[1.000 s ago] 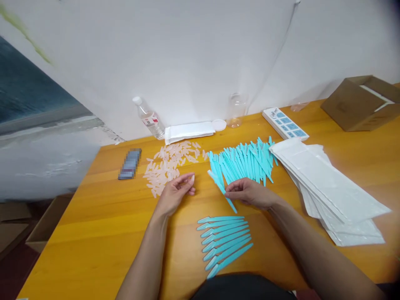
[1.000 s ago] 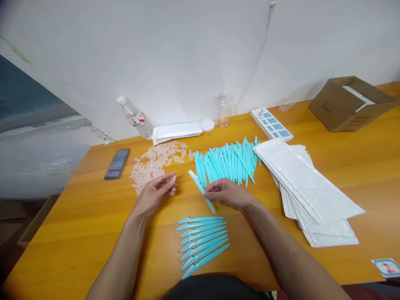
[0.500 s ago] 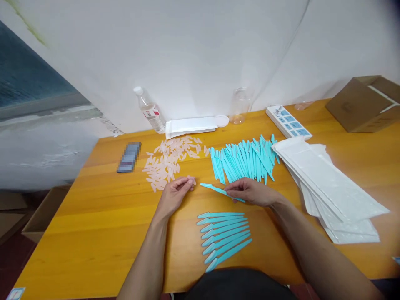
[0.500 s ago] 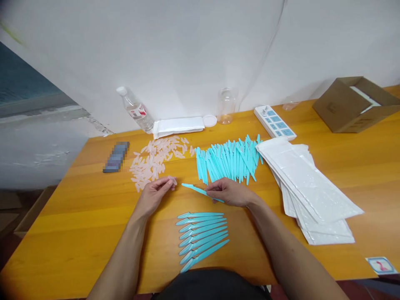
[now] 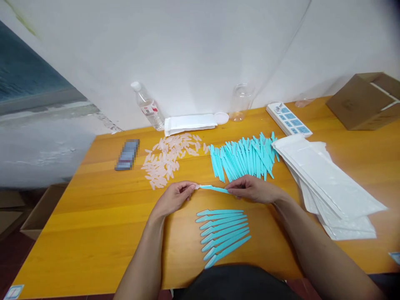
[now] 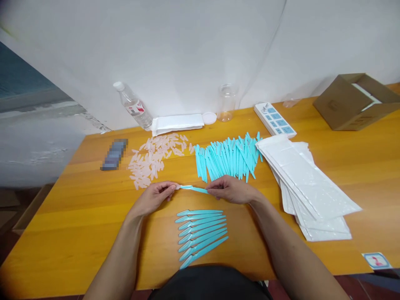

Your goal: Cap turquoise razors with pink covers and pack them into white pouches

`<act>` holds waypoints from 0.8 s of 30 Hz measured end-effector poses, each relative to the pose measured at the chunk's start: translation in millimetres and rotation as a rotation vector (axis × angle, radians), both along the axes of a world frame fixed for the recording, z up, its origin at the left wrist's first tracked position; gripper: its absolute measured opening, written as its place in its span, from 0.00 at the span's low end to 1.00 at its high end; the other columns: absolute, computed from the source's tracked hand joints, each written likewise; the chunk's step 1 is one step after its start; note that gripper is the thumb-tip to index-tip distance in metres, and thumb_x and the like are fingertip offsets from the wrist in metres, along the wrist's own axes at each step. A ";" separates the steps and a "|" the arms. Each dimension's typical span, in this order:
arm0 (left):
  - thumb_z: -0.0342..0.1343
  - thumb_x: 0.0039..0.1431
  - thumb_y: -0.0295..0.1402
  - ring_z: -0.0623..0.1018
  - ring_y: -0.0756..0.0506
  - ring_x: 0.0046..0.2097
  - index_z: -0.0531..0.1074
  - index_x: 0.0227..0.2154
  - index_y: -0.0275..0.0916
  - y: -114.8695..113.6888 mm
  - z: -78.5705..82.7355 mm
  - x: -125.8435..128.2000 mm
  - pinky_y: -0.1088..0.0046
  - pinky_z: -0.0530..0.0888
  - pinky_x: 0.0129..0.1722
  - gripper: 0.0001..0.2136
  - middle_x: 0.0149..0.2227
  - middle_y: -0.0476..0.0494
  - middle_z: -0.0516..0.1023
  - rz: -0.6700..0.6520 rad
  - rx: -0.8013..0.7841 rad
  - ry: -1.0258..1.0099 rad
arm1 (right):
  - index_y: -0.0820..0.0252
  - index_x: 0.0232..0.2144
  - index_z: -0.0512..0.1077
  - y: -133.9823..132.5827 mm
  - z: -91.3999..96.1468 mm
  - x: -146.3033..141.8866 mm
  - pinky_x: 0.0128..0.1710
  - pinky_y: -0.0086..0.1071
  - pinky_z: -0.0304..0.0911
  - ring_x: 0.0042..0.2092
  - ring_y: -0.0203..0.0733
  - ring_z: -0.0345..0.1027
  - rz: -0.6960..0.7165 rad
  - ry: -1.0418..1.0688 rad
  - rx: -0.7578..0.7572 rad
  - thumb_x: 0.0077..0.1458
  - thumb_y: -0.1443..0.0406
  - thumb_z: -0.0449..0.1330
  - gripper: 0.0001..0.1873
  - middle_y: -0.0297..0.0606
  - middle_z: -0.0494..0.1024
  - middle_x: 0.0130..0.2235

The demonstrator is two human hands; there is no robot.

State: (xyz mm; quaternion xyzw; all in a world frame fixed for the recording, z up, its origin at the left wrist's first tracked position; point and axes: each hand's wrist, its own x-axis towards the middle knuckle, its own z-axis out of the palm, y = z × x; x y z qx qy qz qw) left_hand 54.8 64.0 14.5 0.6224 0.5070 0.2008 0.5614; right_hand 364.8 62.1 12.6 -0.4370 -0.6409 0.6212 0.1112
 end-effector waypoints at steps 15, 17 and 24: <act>0.53 0.65 0.49 0.64 0.51 0.29 0.78 0.47 0.33 -2.6 2.8 3.8 0.76 0.60 0.28 0.23 0.25 0.51 0.66 -0.037 0.017 0.018 | 0.62 0.43 0.80 -1.2 4.1 -1.3 0.25 0.29 0.44 0.26 0.31 0.47 0.019 0.050 -0.025 0.58 0.45 0.57 0.28 0.29 0.61 0.25; 0.54 0.64 0.49 0.65 0.51 0.29 0.79 0.47 0.33 -1.8 4.2 0.9 0.76 0.61 0.29 0.23 0.25 0.51 0.66 -0.021 0.027 0.017 | 0.62 0.43 0.80 -1.1 3.2 -1.1 0.25 0.29 0.43 0.26 0.31 0.46 0.018 0.049 -0.033 0.58 0.45 0.57 0.28 0.28 0.60 0.24; 0.53 0.64 0.49 0.66 0.50 0.28 0.79 0.45 0.33 -7.1 1.5 17.5 0.76 0.63 0.28 0.23 0.25 0.49 0.71 -0.066 0.045 0.027 | 0.61 0.44 0.80 -0.3 2.6 -1.7 0.27 0.29 0.47 0.27 0.33 0.52 0.064 0.043 0.007 0.60 0.45 0.56 0.28 0.29 0.66 0.26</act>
